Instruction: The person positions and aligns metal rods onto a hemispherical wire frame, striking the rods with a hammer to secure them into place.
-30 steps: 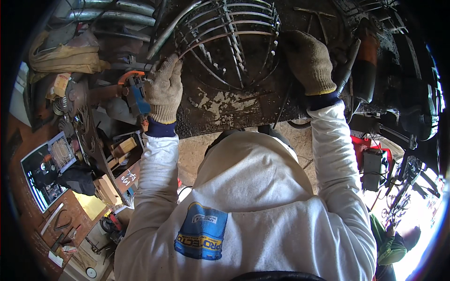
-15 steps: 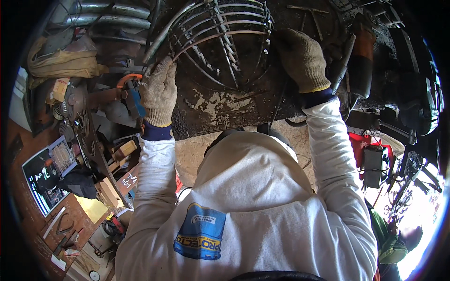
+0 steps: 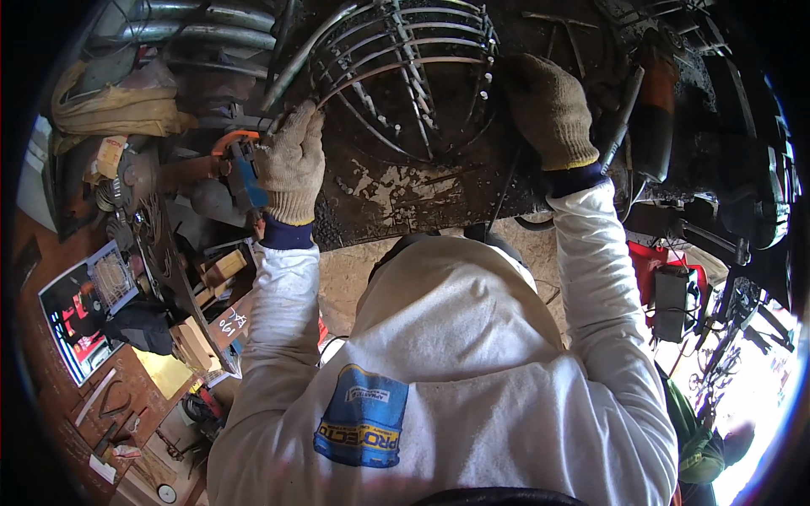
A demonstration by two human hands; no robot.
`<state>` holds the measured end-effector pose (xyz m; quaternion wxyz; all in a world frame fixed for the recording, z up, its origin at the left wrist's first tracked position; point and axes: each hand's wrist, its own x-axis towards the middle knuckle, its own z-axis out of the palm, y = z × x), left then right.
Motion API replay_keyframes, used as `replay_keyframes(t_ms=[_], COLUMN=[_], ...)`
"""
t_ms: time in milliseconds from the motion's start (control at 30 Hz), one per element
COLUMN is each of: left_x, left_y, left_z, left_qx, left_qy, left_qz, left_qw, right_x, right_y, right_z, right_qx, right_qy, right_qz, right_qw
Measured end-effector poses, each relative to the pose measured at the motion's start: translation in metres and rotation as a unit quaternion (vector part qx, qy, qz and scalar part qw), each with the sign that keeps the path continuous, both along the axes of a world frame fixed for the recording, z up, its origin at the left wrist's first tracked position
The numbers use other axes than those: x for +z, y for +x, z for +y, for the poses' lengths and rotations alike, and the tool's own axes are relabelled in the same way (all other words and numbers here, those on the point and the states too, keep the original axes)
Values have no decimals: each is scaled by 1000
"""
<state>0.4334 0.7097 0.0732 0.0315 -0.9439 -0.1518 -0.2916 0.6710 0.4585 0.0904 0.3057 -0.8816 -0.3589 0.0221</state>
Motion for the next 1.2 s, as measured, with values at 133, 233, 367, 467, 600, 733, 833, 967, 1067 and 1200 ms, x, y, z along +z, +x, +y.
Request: replay_keyframes(t_ms=[133,233,367,467,600,733,833,967,1067,1200], left_x=[2,-4,-5,6,7,24,24,33,24,14], left_y=[3,4,5,6,-5,-13,-17,-12,-6,2], left_z=[-4,-7,-7,-4,9,24,32,20,16,5], left_qx=[5,35,14,-22,-46,-52,-65,-59,-67,-61], left_qy=[-4,-118,-139,-155,-249,-401,-389,-390,-384,-288], left_qz=[-8,-51,-61,-52,-34,30,45,52,15,-19], left_qw=[1000,991,988,986,967,914,918,917,921,956], right_x=[2,6,12,11,8,3,4,3,5,6], right_y=[0,-2,-3,-3,4,9,10,11,9,9], right_z=[1,2,3,3,4,2,3,4,5,4], right_qx=[-17,-22,-16,-22,1,18,23,13,14,11], right_qy=[38,18,13,11,-8,-3,-7,-22,-16,-12], right_qz=[-17,-15,-28,-28,-37,-51,-56,-57,-47,-47], right_qw=[999,999,999,999,999,999,998,998,999,999])
